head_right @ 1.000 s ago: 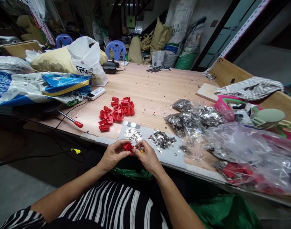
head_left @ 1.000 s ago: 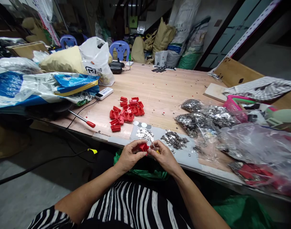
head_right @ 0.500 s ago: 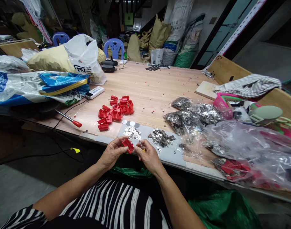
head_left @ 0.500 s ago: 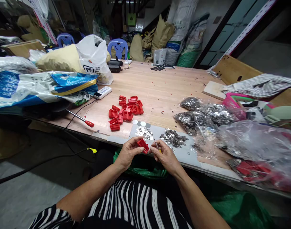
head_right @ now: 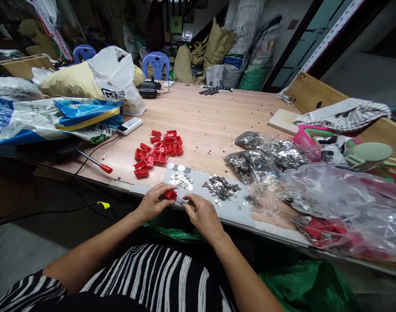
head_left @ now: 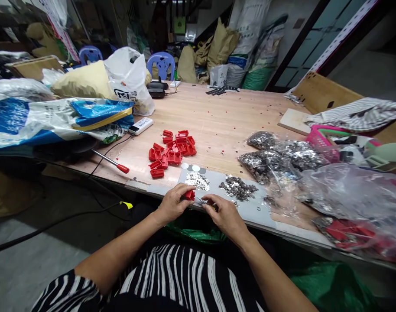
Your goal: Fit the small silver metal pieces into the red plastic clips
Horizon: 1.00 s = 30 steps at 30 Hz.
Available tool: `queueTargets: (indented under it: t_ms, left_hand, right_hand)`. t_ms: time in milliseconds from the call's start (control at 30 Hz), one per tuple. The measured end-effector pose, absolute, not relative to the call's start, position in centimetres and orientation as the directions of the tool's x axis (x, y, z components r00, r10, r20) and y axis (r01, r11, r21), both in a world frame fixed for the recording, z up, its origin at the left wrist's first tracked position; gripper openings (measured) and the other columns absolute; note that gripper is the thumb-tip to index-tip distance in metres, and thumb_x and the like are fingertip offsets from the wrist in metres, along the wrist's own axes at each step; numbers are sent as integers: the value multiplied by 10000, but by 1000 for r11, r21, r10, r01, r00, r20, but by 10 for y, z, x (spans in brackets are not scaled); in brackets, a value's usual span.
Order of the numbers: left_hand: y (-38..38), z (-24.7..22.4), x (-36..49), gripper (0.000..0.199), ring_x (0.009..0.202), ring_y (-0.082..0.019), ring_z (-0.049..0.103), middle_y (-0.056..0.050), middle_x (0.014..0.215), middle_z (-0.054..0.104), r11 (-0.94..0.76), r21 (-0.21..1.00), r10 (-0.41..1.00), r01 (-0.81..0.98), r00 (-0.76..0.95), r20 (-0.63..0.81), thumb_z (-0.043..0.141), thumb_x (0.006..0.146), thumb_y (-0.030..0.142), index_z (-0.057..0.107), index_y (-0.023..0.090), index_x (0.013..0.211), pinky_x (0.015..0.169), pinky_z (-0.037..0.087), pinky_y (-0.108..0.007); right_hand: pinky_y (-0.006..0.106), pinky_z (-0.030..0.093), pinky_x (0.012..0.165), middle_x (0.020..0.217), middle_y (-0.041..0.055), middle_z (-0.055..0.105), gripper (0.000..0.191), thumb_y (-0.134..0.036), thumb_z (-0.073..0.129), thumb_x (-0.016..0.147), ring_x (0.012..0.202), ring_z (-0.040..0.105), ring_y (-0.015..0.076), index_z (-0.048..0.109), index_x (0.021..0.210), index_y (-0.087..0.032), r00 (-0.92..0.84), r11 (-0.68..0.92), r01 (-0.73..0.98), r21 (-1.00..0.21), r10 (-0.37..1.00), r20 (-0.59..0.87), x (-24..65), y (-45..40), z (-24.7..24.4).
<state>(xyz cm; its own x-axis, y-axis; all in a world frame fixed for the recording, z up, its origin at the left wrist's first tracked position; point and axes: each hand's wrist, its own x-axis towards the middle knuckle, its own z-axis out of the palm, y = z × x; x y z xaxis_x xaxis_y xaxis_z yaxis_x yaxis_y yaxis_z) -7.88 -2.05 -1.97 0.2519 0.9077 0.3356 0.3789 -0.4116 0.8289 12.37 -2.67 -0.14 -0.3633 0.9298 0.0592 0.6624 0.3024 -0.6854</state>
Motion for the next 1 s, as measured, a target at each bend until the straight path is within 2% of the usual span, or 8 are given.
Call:
queueTargets:
  t_ms: [133, 433, 667, 867, 1000]
  left_hand:
    - [-15, -23, -79, 406, 970, -191, 614, -56, 1025, 652, -447, 788, 888, 423, 316, 335, 651, 758, 102, 603, 217, 1144, 874, 487, -331]
    - [-10, -22, -82, 373, 929, -175, 637, -46, 1008, 685, -415, 799, 896, 435, 350, 274, 682, 756, 146, 614, 201, 1118, 850, 493, -305]
    - [-10, -23, -81, 347, 901, -172, 639, -45, 972, 691, -402, 813, 900, 421, 343, 268, 677, 755, 137, 630, 191, 1094, 832, 492, -297]
    - [-10, -27, -80, 348, 950, -180, 633, -39, 1006, 690, -393, 819, 907, 419, 325, 269, 672, 755, 134, 629, 209, 1092, 869, 482, -313]
    - [-11, -24, -81, 342, 951, -181, 628, -40, 1013, 684, -388, 827, 909, 406, 317, 271, 684, 746, 145, 629, 212, 1077, 872, 475, -311]
  right_hand:
    - [316, 453, 737, 874, 33, 693, 160, -240, 538, 848, 811, 632, 204, 670, 938, -247, -390, 334, 666, -667, 918, 71, 120, -25, -2]
    - [272, 454, 745, 889, 26, 667, 158, -202, 521, 865, 820, 617, 166, 662, 931, -229, -400, 366, 706, -606, 912, 84, 117, -23, -4]
    - [260, 431, 731, 881, 22, 662, 145, -182, 509, 878, 818, 617, 166, 648, 899, -217, -354, 327, 779, -535, 934, 54, 106, -28, -1]
    - [264, 411, 686, 888, 27, 660, 139, -181, 492, 881, 806, 616, 175, 626, 888, -220, -301, 279, 856, -435, 953, 19, 94, -30, 4]
    - [282, 437, 739, 949, 37, 642, 165, -215, 463, 905, 862, 611, 182, 605, 988, -226, -354, 320, 813, -487, 935, 23, 101, -30, 2]
